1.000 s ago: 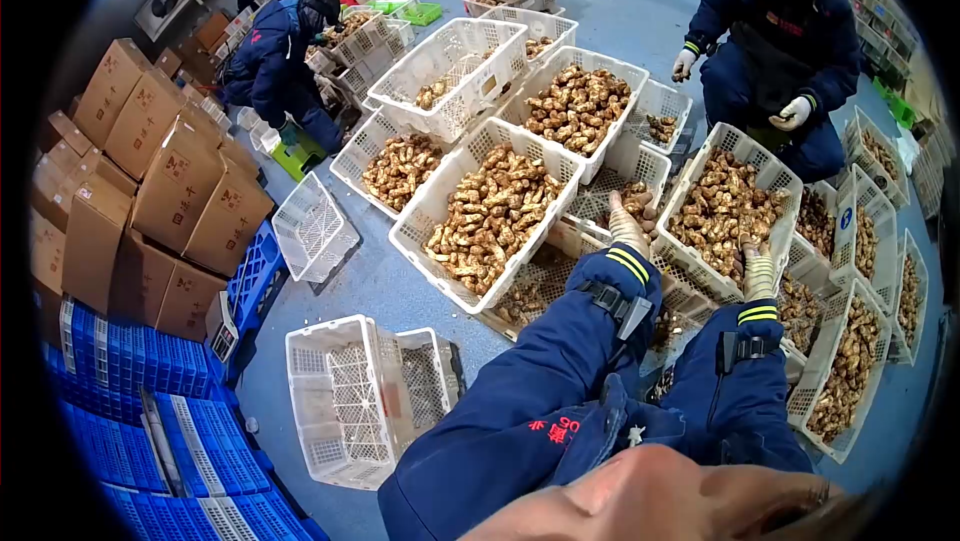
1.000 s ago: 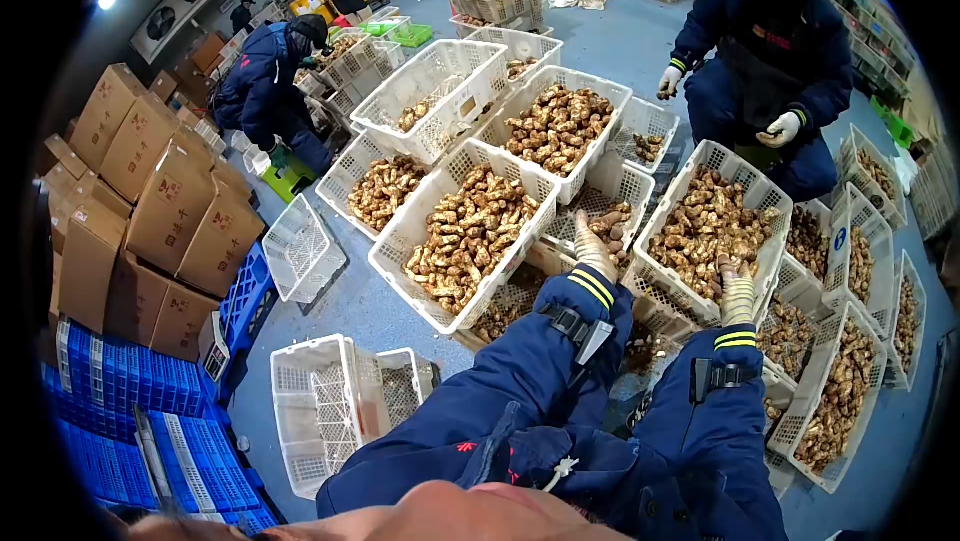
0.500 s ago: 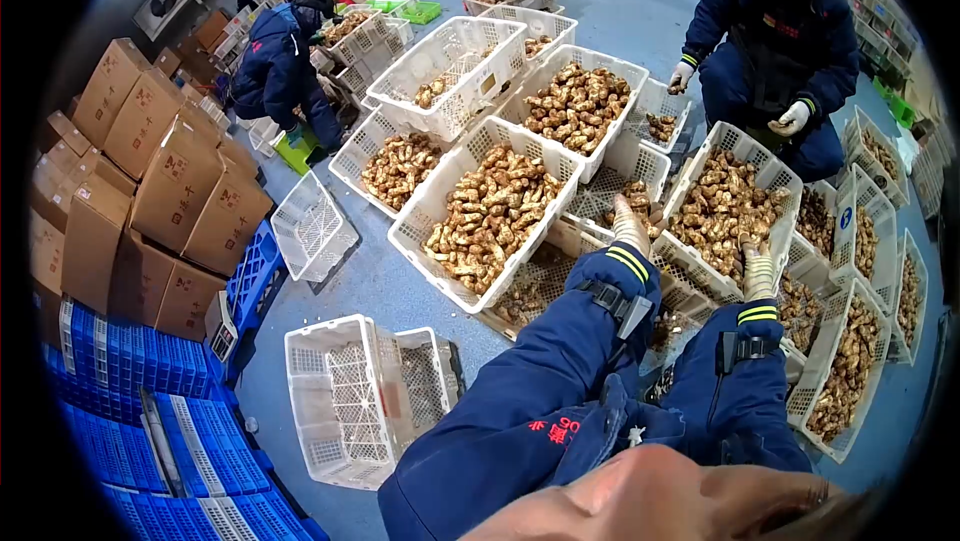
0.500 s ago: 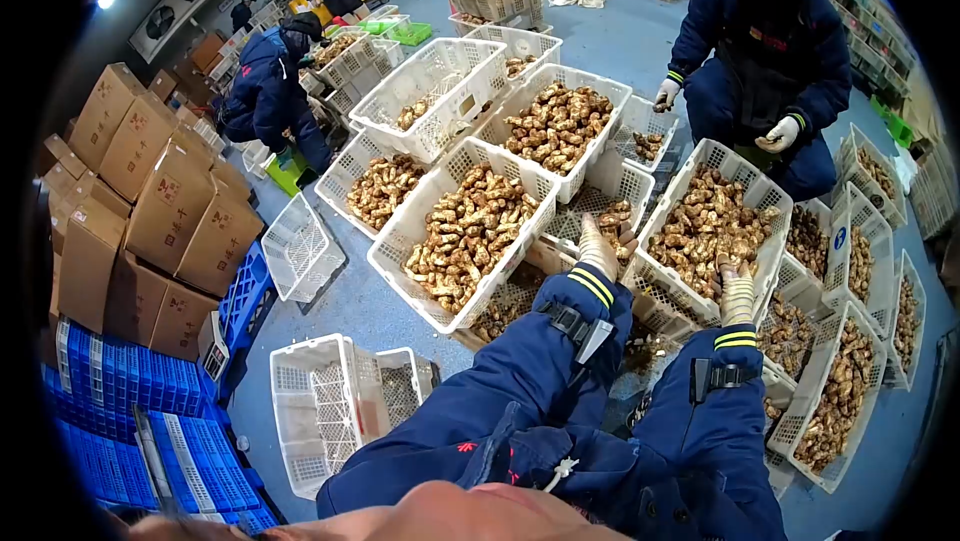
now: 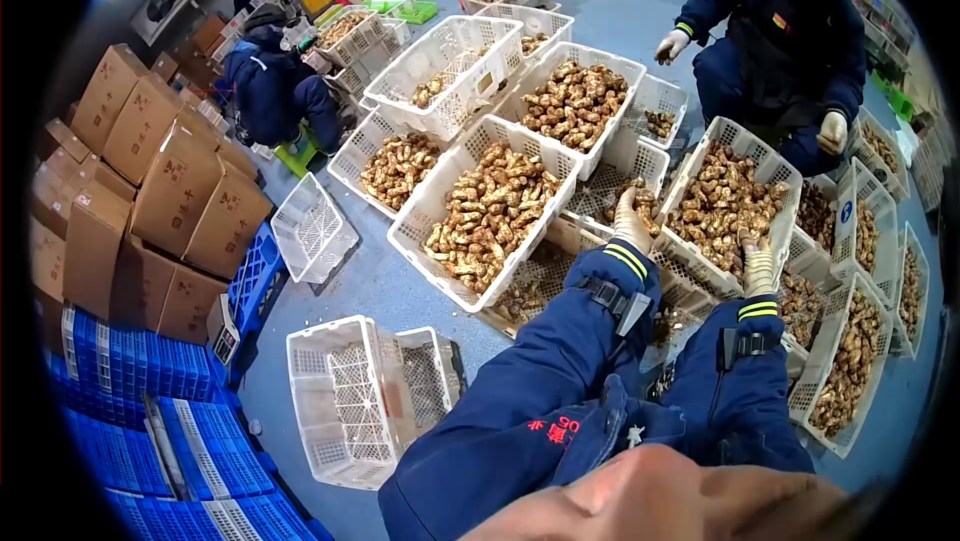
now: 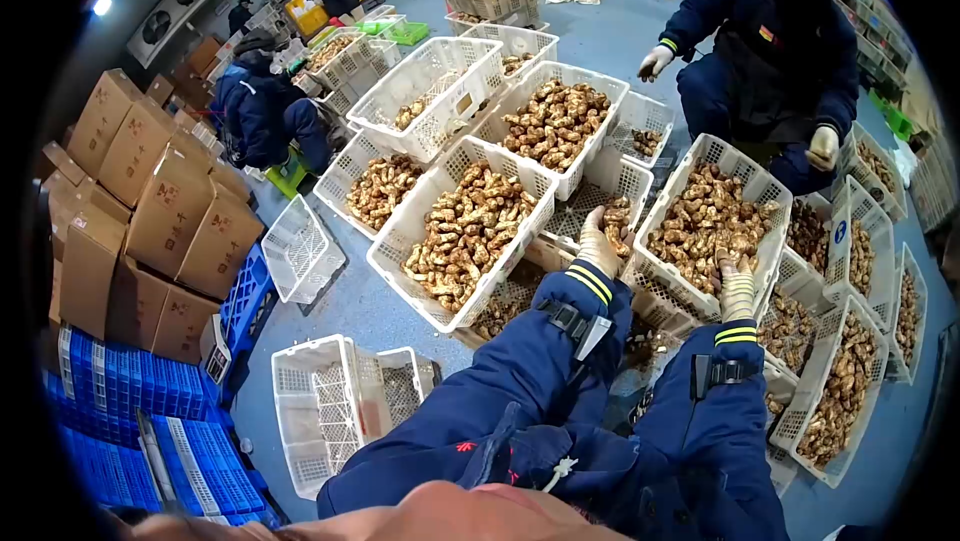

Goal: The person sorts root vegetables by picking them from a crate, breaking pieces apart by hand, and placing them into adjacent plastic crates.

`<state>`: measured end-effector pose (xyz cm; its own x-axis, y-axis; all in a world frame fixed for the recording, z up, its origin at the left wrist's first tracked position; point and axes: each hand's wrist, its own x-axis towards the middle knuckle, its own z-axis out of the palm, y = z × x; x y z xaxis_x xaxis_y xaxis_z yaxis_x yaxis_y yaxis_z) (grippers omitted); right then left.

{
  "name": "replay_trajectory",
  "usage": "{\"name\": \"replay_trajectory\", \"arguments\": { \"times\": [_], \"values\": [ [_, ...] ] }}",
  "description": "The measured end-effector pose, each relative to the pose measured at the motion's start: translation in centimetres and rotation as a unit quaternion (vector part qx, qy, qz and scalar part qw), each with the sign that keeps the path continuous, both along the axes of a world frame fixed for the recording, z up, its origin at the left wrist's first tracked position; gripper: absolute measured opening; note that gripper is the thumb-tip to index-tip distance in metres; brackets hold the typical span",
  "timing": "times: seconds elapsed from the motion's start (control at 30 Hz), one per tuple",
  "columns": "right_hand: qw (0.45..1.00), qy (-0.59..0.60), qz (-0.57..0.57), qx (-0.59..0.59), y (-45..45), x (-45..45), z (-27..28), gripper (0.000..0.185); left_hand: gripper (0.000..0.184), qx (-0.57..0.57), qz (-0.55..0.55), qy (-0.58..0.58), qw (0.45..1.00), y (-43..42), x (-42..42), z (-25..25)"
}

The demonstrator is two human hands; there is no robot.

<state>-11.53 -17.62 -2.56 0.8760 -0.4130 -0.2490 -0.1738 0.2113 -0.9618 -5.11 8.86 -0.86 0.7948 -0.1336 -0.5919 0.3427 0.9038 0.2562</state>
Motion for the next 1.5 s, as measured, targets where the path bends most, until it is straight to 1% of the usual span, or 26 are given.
{"name": "replay_trajectory", "arguments": {
  "times": [0.07,0.1,0.17,0.2,0.23,0.27,0.37,0.5,0.57,0.6,0.63,0.7,0.73,0.77,0.83,0.9,0.97,1.0,1.03,1.1,1.17,1.23,1.27,1.37,1.4,1.5],
  "values": [
    [1.0,0.0,0.004,0.007,0.1,-0.1,0.2,0.047,0.035,-0.038,0.02,0.0,0.999,0.0,0.0,0.6],
    [1.0,-0.001,0.006,0.01,-0.1,0.0,0.0,0.046,0.037,-0.05,-0.002,0.002,0.999,0.0,-0.2,1.0],
    [1.0,0.006,-0.011,-0.018,-0.2,0.2,-0.4,0.056,0.04,-0.075,-0.045,0.004,0.996,0.3,-0.8,1.6],
    [1.0,0.01,-0.017,-0.02,-0.3,0.3,-0.6,0.06,0.044,-0.091,-0.043,0.038,0.994,0.3,-0.8,2.1],
    [0.999,0.013,-0.024,-0.022,-0.2,0.2,-0.5,0.064,0.044,-0.079,-0.053,0.031,0.995,0.2,-1.0,2.4],
    [0.999,0.023,-0.008,-0.029,-0.3,0.1,-0.2,0.076,0.044,-0.066,-0.063,0.025,0.996,-0.1,-1.3,2.8],
    [1.0,0.005,0.005,-0.014,-0.8,0.4,-0.9,0.079,0.043,-0.062,-0.09,-0.008,0.994,-0.1,-1.4,2.8],
    [1.0,0.015,-0.01,-0.01,0.1,-0.2,0.5,0.062,0.044,-0.033,-0.099,-0.053,0.993,0.1,-1.2,2.8],
    [0.999,-0.026,0.023,-0.011,-0.9,0.4,-1.0,0.055,0.047,-0.002,-0.109,-0.084,0.991,0.4,-1.4,3.0],
    [0.998,-0.045,0.035,-0.011,-1.5,0.3,-2.0,0.052,0.049,0.078,-0.08,-0.079,0.991,0.2,-1.9,4.0],
    [0.997,-0.042,0.016,-0.06,-1.2,0.2,-1.7,0.041,0.052,0.048,-0.07,-0.111,0.99,0.7,-2.0,3.3],
    [0.999,-0.017,0.037,0.004,-1.0,0.0,-1.3,0.033,0.054,0.101,0.016,-0.112,0.988,-0.1,-0.8,1.2],
    [0.997,-0.011,0.036,0.063,-0.8,-0.2,-1.2,0.04,0.056,0.114,0.023,-0.11,0.987,-0.3,-0.6,0.9],
    [0.992,-0.01,0.032,0.122,-0.5,-0.4,-0.8,0.047,0.058,0.114,0.015,-0.094,0.989,0.1,-1.1,1.8],
    [0.985,-0.02,0.055,0.165,0.8,-0.9,1.3,0.037,0.064,0.108,-0.011,-0.044,0.993,0.6,-2.3,4.7],
    [0.979,-0.036,0.069,0.19,0.3,-0.5,0.6,0.027,0.071,0.132,-0.038,-0.105,0.985,0.6,-2.5,4.5],
    [0.962,-0.073,0.119,0.236,0.1,-0.7,0.6,0.026,0.073,0.105,-0.038,-0.095,0.989,0.1,-2.3,4.3],
    [0.957,-0.079,0.132,0.245,-0.3,-0.5,0.3,0.025,0.065,0.103,-0.044,-0.086,0.99,-0.2,-2.3,4.0],
    [0.962,-0.082,0.094,0.242,-0.1,-1.2,1.5,0.026,0.067,0.135,-0.051,-0.084,0.986,-0.6,-2.2,3.9],
    [0.98,-0.04,0.08,0.177,-0.4,-2.1,4.0,0.029,0.068,0.107,-0.074,-0.109,0.986,-1.5,-2.0,3.0],
    [0.985,-0.034,0.044,0.161,-1.0,-3.1,5.2,0.044,0.065,0.075,-0.11,-0.107,0.985,-2.8,-2.3,3.6],
    [0.935,-0.161,0.111,0.295,-2.1,-4.3,5.7,0.032,0.065,0.129,-0.113,-0.104,0.98,-4.9,-1.7,3.2],
    [0.962,-0.114,0.072,0.239,-2.7,-5.3,6.8,0.03,0.065,0.076,-0.125,-0.065,0.987,-5.6,-2.0,3.2],
    [0.941,-0.125,0.042,0.31,-5.4,-7.7,6.3,0.033,0.057,0.03,-0.152,-0.039,0.987,-8.4,-2.6,3.0],
    [0.914,-0.162,0.031,0.37,-5.7,-8.7,6.4,0.034,0.056,0.021,-0.166,-0.06,0.984,-9.3,-2.9,3.0],
    [0.91,-0.123,0.018,0.395,-7.5,-10.0,5.0,0.035,0.055,0.023,-0.214,-0.064,0.974,-11.5,-3.6,3.1]
  ]
}}
